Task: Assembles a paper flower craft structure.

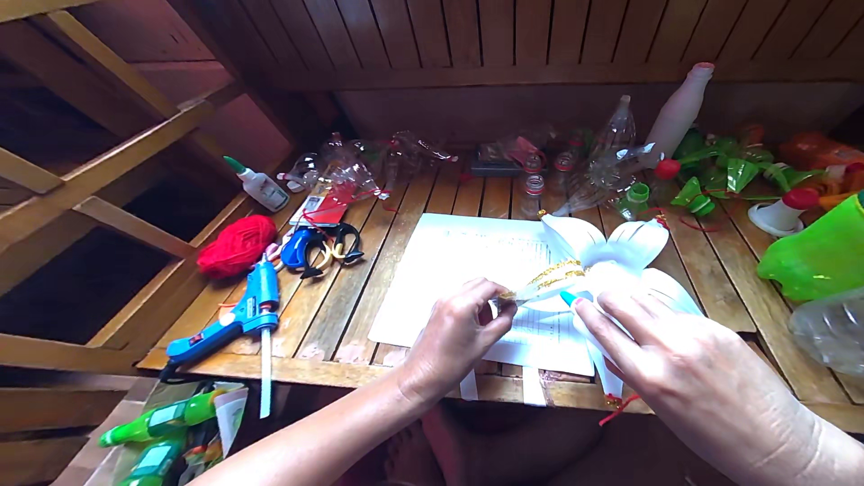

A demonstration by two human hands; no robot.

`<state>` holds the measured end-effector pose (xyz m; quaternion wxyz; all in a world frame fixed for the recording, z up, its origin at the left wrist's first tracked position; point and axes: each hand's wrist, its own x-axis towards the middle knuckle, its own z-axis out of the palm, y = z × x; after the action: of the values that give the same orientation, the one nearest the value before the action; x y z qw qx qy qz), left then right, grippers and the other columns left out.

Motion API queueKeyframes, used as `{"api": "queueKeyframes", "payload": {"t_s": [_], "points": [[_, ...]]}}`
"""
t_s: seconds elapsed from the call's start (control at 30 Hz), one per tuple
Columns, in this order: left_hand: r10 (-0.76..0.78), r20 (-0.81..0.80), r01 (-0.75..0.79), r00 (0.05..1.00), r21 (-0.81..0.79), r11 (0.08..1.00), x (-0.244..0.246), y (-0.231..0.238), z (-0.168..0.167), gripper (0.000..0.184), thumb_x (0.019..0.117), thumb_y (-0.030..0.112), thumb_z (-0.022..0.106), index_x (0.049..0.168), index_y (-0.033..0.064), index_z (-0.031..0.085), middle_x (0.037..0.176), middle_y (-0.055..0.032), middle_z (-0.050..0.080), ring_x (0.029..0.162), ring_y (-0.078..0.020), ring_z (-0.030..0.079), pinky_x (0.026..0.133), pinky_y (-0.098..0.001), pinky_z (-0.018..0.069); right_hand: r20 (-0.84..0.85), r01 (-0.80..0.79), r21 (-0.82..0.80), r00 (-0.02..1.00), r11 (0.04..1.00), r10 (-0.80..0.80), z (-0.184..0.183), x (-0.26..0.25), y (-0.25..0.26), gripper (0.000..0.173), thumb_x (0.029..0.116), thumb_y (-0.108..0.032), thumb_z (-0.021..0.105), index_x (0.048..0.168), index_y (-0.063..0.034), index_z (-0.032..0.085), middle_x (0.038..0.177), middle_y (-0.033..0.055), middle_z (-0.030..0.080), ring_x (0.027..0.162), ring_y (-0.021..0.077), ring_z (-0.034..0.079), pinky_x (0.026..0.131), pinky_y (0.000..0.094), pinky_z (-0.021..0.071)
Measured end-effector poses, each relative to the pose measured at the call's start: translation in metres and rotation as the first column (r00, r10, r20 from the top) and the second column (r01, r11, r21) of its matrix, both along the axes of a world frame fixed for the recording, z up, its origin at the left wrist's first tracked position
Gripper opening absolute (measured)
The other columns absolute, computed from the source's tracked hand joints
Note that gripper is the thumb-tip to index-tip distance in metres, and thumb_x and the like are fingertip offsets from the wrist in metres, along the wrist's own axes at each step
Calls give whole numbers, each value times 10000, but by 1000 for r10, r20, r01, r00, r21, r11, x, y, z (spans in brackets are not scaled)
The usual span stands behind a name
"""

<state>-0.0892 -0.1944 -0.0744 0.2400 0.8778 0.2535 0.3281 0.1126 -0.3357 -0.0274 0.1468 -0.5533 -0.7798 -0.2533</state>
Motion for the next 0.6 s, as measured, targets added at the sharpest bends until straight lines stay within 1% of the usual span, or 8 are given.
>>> {"api": "queueKeyframes", "payload": {"t_s": [0.07, 0.1, 0.13, 0.2, 0.33, 0.43, 0.53, 0.6], "points": [[1, -5, -1, 1000, 2, 1000, 0, 0, 1, 181, 929, 163, 650, 975, 16, 746, 829, -61, 691, 683, -11, 613, 651, -123, 498, -31, 12, -63, 999, 998, -14, 5, -3, -2, 227, 944, -43, 575, 1122, -4, 711, 965, 175, 695, 737, 333, 689, 482, 374, 482], [2, -7, -2, 1000, 1, 1000, 0, 0, 1, 181, 927, 161, 650, 976, 16, 746, 830, -61, 691, 684, -11, 614, 650, -123, 497, -37, 14, -79, 999, 997, -17, 6, -4, -3, 225, 945, -40, 577, 1125, -2, 707, 979, 182, 698, 755, 343, 697, 493, 383, 493], [2, -7, -2, 1000, 1, 1000, 0, 0, 1, 180, 925, 160, 651, 975, 15, 745, 830, -62, 691, 685, -10, 613, 650, -121, 497, -28, 12, -69, 1000, 998, -14, 5, -4, -3, 222, 951, -52, 576, 1123, -4, 708, 967, 175, 691, 740, 334, 688, 484, 374, 480], [-1, -6, 1, 1000, 3, 1000, 0, 0, 1, 180, 929, 163, 650, 975, 18, 744, 827, -61, 688, 686, -2, 609, 649, -116, 493, 3, -9, -5, 1000, 1000, 9, 0, 0, 0, 233, 927, -70, 589, 1105, -12, 727, 909, 143, 671, 674, 294, 640, 443, 340, 419], [1, -2, -1, 1000, 11, 1000, 0, 0, 1, 181, 931, 165, 651, 981, 18, 744, 835, -64, 696, 688, -4, 616, 653, -119, 499, 24, -9, -18, 1000, 1000, 10, -4, 2, 0, 241, 893, -71, 631, 1105, -12, 731, 904, 143, 667, 660, 289, 639, 438, 336, 422], [8, 28, -8, 1000, -1, 1000, 0, 0, 2, 178, 930, 160, 652, 976, 14, 743, 828, -51, 696, 686, 18, 608, 654, -102, 492, 8, -18, -18, 1000, 1000, 18, -2, 2, -1, 243, 923, -65, 590, 1117, -11, 727, 912, 147, 666, 659, 293, 632, 442, 341, 418], [22, 47, -20, 999, -36, 999, 0, 0, 4, 186, 929, 162, 653, 976, 7, 745, 832, -45, 703, 690, 28, 619, 663, -101, 505, -47, 10, -94, 999, 996, -14, 8, -3, -7, 223, 967, -62, 552, 1126, -9, 699, 991, 188, 698, 765, 353, 702, 514, 395, 506], [29, 53, -26, 998, -65, 998, 0, 0, 5, 192, 931, 166, 654, 983, 5, 743, 849, -44, 709, 708, 30, 634, 674, -102, 518, -46, 13, -115, 999, 993, -18, 11, -2, -10, 237, 964, -65, 560, 1152, 1, 687, 999, 194, 694, 768, 362, 701, 505, 397, 500]]}}
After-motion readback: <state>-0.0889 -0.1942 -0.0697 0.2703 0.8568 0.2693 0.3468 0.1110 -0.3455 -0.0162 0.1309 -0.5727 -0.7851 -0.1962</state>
